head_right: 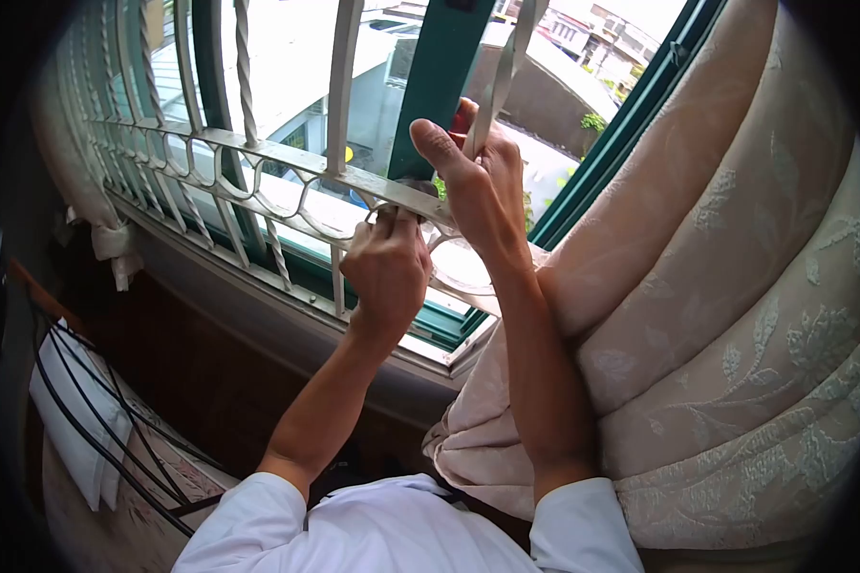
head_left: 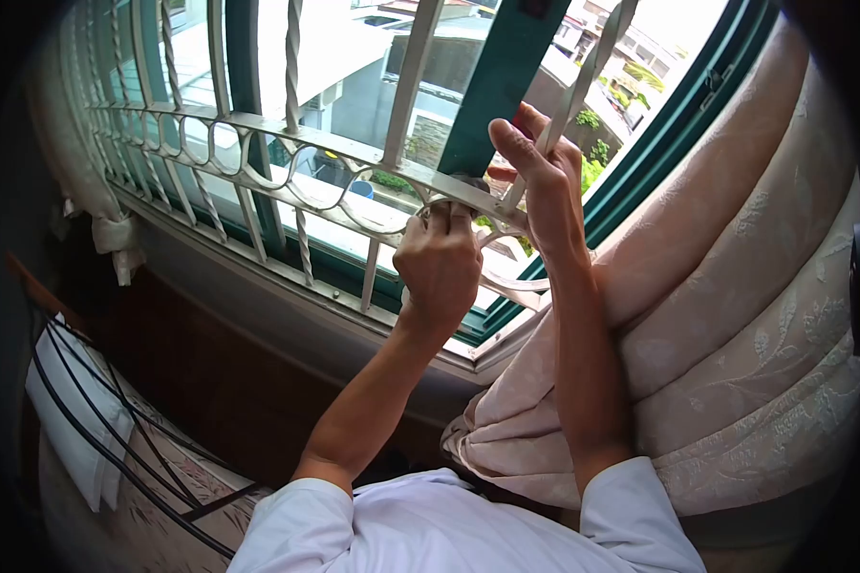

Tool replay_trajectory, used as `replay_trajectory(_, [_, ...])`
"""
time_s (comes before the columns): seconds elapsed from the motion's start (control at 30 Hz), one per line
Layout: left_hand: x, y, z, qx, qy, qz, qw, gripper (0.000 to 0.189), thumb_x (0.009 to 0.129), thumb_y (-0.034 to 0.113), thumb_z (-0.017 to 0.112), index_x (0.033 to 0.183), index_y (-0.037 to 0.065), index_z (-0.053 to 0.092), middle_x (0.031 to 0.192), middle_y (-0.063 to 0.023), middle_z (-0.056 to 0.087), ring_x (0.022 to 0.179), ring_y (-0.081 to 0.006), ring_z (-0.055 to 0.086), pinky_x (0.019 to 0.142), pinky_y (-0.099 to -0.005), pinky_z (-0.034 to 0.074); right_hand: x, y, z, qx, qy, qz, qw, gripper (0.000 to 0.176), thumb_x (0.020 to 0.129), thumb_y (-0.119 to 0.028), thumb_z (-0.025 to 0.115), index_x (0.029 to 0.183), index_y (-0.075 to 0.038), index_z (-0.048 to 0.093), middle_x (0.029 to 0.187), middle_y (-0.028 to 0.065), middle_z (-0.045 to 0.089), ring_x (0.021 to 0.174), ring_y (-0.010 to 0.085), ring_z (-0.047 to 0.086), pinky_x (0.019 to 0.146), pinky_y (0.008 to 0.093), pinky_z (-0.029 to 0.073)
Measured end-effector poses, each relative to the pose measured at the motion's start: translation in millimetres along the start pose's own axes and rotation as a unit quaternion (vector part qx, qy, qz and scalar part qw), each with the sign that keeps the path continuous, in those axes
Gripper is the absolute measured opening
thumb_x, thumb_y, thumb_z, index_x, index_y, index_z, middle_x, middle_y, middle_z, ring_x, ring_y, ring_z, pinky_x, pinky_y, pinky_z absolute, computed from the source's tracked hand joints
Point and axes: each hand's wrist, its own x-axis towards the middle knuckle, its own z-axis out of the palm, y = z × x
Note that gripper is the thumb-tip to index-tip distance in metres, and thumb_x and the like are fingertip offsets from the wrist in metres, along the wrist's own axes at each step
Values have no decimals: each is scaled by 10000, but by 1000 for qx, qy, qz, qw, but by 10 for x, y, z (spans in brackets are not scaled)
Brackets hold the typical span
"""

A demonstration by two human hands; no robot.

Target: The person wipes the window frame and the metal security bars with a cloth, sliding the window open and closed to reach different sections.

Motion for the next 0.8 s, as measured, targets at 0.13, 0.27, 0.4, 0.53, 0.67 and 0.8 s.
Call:
replay_trajectory(0.13, [-56,-66,-129,13,-115,-8,993,194,758,87,718,942,29,700,948,-150,708,787,-336,684,672,-422,553,7,82,-34,9,-15,28,999,718,890,-442,669,1369,73,527,1265,181,619,1125,245,611,817,374,556])
replay_trajectory(0.27, [1,-85,-39,-62,41,4,997,190,764,55,702,951,27,704,1002,-149,714,784,-338,688,688,-401,570,14,34,-22,13,-24,9,1000,654,873,-447,684,1313,28,591,1148,110,658,1062,219,620,817,369,540])
replay_trajectory(0.4, [-6,57,-43,63,-45,-4,997,197,744,60,706,940,36,709,1055,-154,704,785,-340,691,666,-392,569,24,41,-44,-4,-29,-9,1000,684,852,-464,684,1303,42,593,1128,136,654,1062,231,624,819,385,545])
replay_trajectory(0.53, [-16,-166,-278,-122,-107,20,987,195,746,10,651,931,14,711,932,-187,713,777,-331,687,672,-415,546,-14,1,-1,-10,-7,-15,1000,848,804,-494,720,1364,109,515,1116,211,639,1112,286,629,841,399,554])
replay_trajectory(0.67, [-634,-396,-524,-259,103,-171,945,277,773,-54,603,1027,-44,714,860,-196,708,751,-317,701,703,-392,556,-85,-10,19,-67,89,-6,994,569,767,-289,780,1125,127,627,908,179,682,874,258,632,865,374,479])
replay_trajectory(0.8, [-1334,-692,-359,-273,110,-321,900,259,790,-49,613,1029,-46,714,860,-194,712,743,-311,707,707,-386,560,-383,-24,246,-285,296,-305,859,406,737,-194,744,983,77,569,952,197,631,886,271,618,754,403,477])
